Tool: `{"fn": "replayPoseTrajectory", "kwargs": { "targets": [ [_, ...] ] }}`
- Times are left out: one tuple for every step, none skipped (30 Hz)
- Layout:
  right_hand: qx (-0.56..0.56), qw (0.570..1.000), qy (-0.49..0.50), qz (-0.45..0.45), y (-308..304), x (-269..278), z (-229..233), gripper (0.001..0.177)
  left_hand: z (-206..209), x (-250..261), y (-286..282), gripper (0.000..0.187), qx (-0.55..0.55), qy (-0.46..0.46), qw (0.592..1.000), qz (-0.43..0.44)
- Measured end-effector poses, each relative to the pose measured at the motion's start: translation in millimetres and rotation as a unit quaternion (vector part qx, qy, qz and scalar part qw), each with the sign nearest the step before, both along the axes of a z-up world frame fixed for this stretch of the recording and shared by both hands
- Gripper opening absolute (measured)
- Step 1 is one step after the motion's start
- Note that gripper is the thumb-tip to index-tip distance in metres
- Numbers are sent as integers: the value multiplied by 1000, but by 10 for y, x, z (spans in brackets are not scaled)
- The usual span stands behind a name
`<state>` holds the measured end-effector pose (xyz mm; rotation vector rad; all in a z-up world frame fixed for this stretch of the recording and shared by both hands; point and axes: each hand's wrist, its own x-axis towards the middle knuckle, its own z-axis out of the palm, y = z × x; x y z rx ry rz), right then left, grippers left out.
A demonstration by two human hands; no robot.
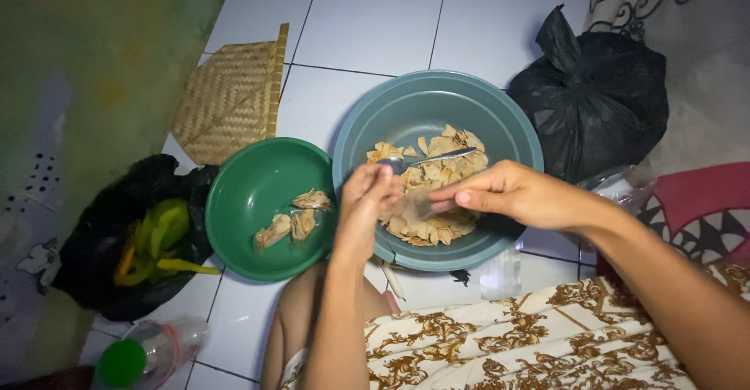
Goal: The person scoops dried food slices from a large blue bowl into small clear plastic bags using a spoon, then places the filled bags into a green bowl. The process is repeated multiple times throughout the clip.
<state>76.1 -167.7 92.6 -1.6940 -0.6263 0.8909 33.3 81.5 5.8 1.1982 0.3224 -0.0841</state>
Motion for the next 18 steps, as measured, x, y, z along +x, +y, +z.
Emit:
{"fn": "replayPoseTrajectory", "kwargs": {
  "targets": [
    [-3,1000,-8,9,7,-13,13,44,61,-26,-10,38,56,-46,995,-67],
    [-5,1000,-17,19,19,-21,31,45,132,-56,-3,45,113,-92,980,-133],
    [-48,998,-22,38,41,-36,45,45,203,-91,-4,52,168,-137,956,-198],
    [-92,994,-28,56,54,-50,62,46,261,-126,-36,61,189,-157,939,-243],
    [-135,988,-33,74,68,-68,75,47,305,-169,-88,70,209,-177,918,-286],
    [-123,989,-33,81,78,-94,88,48,335,-200,-131,79,227,-196,896,-329],
    [-112,989,-32,88,78,-115,104,49,354,-197,-146,70,238,-176,886,-358],
    [-99,990,-30,97,92,-133,117,50,361,-202,-150,61,249,-154,875,-385],
    [-86,990,-30,108,99,-140,133,47,354,-208,-154,52,260,-132,863,-412],
    [-71,990,-31,118,103,-143,148,45,338,-206,-151,51,200,-105,878,-422],
    [-57,990,-32,128,111,-145,159,43,314,-211,-149,50,139,-78,888,-431],
    [-58,989,-34,134,109,-139,171,42,288,-204,-145,49,77,-51,894,-438],
    [-59,988,-35,139,107,-141,175,41,262,-198,-128,48,83,-57,894,-438],
    [-60,987,-37,145,96,-127,172,40,236,-193,-106,47,89,-64,893,-437],
    [-37,987,-75,137,79,-94,162,38,212,-181,-81,46,95,-71,892,-435],
    [-15,985,-111,130,70,-52,140,35,190,-163,-50,41,153,-70,892,-420],
    [7,981,-148,123,56,0,102,33,169,-137,-14,37,210,-69,888,-403],
    [-9,990,-136,33,32,78,50,30,145,-117,21,33,266,-67,882,-383]
  ]
}}
